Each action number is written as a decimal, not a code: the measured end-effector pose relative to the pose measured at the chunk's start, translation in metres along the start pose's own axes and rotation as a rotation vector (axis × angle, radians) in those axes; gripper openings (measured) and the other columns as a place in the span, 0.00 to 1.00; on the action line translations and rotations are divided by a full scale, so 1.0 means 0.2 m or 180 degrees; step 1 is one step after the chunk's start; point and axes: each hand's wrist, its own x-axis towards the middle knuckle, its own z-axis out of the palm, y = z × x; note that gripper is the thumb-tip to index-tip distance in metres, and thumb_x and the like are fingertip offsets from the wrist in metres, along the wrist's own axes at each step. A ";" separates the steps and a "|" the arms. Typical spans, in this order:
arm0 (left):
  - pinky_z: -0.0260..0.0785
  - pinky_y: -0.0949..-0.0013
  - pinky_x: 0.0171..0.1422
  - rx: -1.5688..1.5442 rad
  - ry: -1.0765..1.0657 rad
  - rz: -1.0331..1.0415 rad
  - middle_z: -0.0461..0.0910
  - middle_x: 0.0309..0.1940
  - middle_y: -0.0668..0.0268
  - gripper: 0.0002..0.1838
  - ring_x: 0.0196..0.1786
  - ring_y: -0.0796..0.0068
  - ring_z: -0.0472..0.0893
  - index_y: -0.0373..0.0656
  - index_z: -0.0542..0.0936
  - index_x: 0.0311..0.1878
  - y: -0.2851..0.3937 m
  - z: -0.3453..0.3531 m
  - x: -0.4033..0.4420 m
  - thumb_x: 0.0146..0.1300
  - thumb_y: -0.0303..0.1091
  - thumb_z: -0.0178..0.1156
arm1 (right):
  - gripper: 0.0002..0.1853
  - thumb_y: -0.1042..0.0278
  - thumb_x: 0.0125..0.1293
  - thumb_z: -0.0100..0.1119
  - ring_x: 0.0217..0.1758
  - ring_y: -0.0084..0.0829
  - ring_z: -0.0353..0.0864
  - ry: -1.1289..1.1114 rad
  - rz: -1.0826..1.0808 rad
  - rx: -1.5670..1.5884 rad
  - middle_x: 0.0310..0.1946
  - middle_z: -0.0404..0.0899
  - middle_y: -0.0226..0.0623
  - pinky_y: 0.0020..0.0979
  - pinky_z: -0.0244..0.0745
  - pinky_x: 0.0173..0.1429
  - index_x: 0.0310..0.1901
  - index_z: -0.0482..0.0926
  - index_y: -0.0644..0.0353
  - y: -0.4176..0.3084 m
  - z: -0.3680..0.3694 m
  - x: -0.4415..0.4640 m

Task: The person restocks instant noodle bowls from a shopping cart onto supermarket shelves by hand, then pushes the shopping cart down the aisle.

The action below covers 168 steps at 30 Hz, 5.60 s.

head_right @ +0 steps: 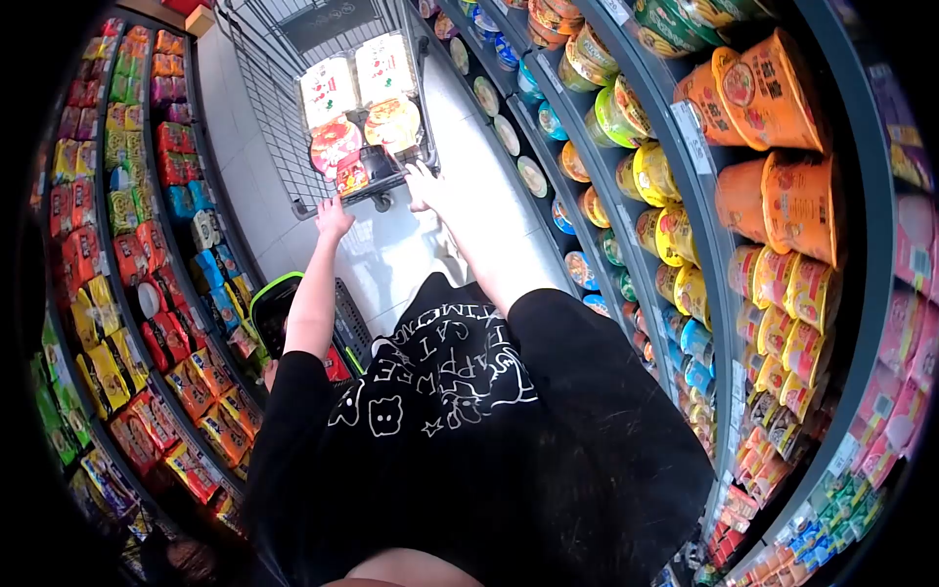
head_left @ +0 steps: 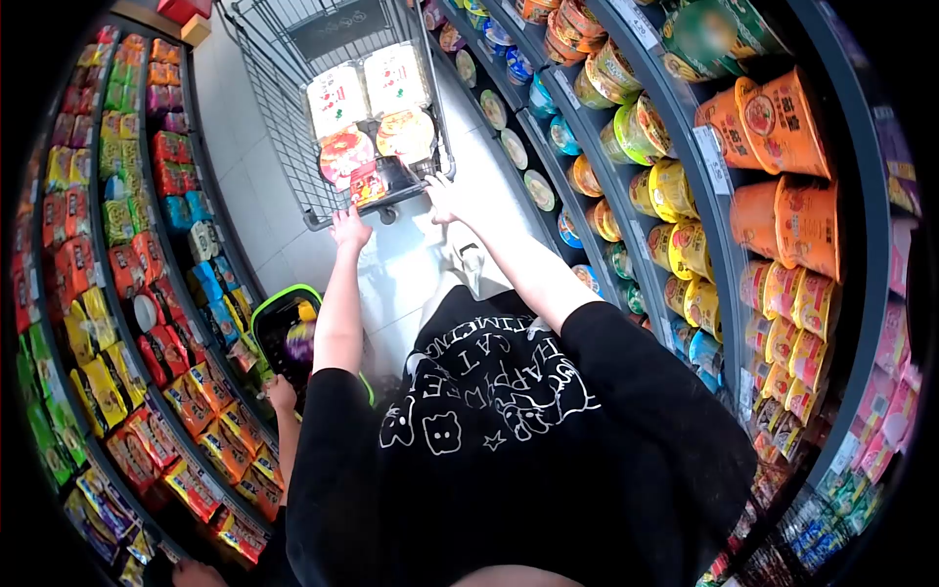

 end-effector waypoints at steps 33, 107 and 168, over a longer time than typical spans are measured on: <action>0.56 0.54 0.57 -0.0056 -0.0536 0.0585 0.51 0.58 0.56 0.44 0.62 0.56 0.51 0.49 0.48 0.62 0.55 1.06 -1.78 0.42 0.44 0.60 | 0.21 0.55 0.43 0.59 0.66 0.42 0.42 0.0384 0.0012 0.0630 0.64 0.31 0.42 0.39 0.56 0.60 0.40 0.72 0.53 0.55 1.20 -1.62; 0.45 0.61 0.65 -0.1414 -0.0132 0.4732 0.42 0.63 0.51 0.44 0.64 0.54 0.50 0.47 0.47 0.63 0.71 1.18 -3.55 0.43 0.27 0.61 | 0.11 0.63 0.51 0.48 0.54 0.35 0.63 0.3684 0.5538 0.2218 0.38 0.73 0.39 0.49 0.52 0.59 0.27 0.78 0.62 -0.89 3.62 -3.88; 0.65 0.65 0.33 0.5532 -0.3108 0.7184 0.69 0.41 0.57 0.22 0.31 0.65 0.76 0.43 0.66 0.48 1.10 3.02 -6.35 0.48 0.38 0.54 | 0.63 0.48 0.28 0.70 0.66 0.47 0.34 0.4167 0.7969 0.3123 0.64 0.27 0.41 0.54 0.39 0.62 0.63 0.36 0.53 0.60 6.22 -7.05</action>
